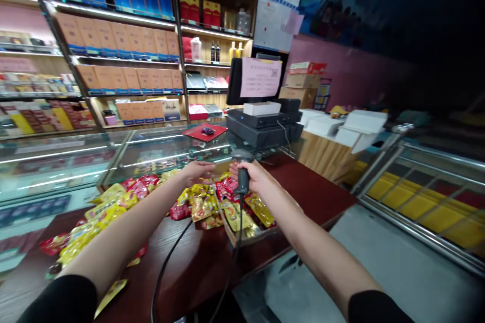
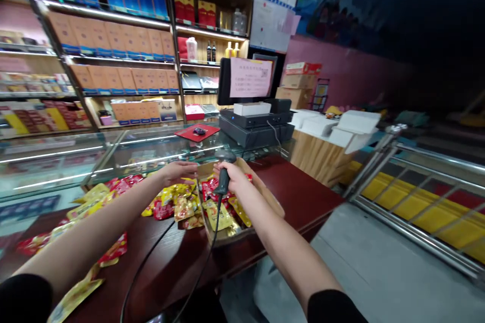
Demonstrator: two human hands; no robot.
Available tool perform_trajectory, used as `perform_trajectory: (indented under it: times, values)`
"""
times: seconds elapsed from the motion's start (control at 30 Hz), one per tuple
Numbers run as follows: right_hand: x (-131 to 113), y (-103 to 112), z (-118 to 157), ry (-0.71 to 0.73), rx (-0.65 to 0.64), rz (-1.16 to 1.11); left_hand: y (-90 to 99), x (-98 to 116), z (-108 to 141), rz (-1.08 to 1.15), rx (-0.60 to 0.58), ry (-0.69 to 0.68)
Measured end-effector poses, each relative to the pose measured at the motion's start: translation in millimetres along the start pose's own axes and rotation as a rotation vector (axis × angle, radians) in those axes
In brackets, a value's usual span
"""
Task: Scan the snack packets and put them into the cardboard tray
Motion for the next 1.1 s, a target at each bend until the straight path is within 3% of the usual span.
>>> perform_trajectory:
  times: [0.1,0.23,0.37,0.47,0.53,0.67,0.83,1.1]
  values:
    - [38.2,-37.1,-3.6,-0.121,-0.129,-0.022,55.8,-9.1,35.4,0.001,0.059,-0.022]
    - [92.7,-79.8,-7.5,-0.234,-0.157,0.025,121.3,-31.9,79.7,-0.019,0.208,-0.026]
    - [147.1,-111.9,-6.6,-0.308,-0.194,0.067,166.6,-67.7,109.0,-0.183,0.37,-0.062]
    - [183.8,-125.8,-6.8,-0.324,-0.213,0.086,186.8,-98.5,118.3,-0.293,0.539,-0.063]
    - [204.8,-131.3,-9.4,-0.315,-0.207,0.099,192.1,-116.6,118.4,-0.296,0.62,-0.053]
    - [236.1,-138.2,-18.0,-0.278,-0.168,0.134,189.1,-137.4,109.7,-0.335,0.673,-0.026]
    - [253.0,-145.2,-24.4,-0.198,-0.118,0.145,180.0,-135.6,103.4,-0.762,0.811,-0.128]
    - [264.1,-148.4,-23.7,-0.139,-0.102,0.129,159.2,-140.9,105.1,-1.07,0.782,-0.048]
Point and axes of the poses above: each hand's wrist, its own z-axis away from the middle knuckle, its own y-axis out of the back of the hand, x = y × z, the point moved 3 cm from there along -z, towards the middle knuckle, and after that the axes turned 12 degrees about -z, right-handed, at the moved point
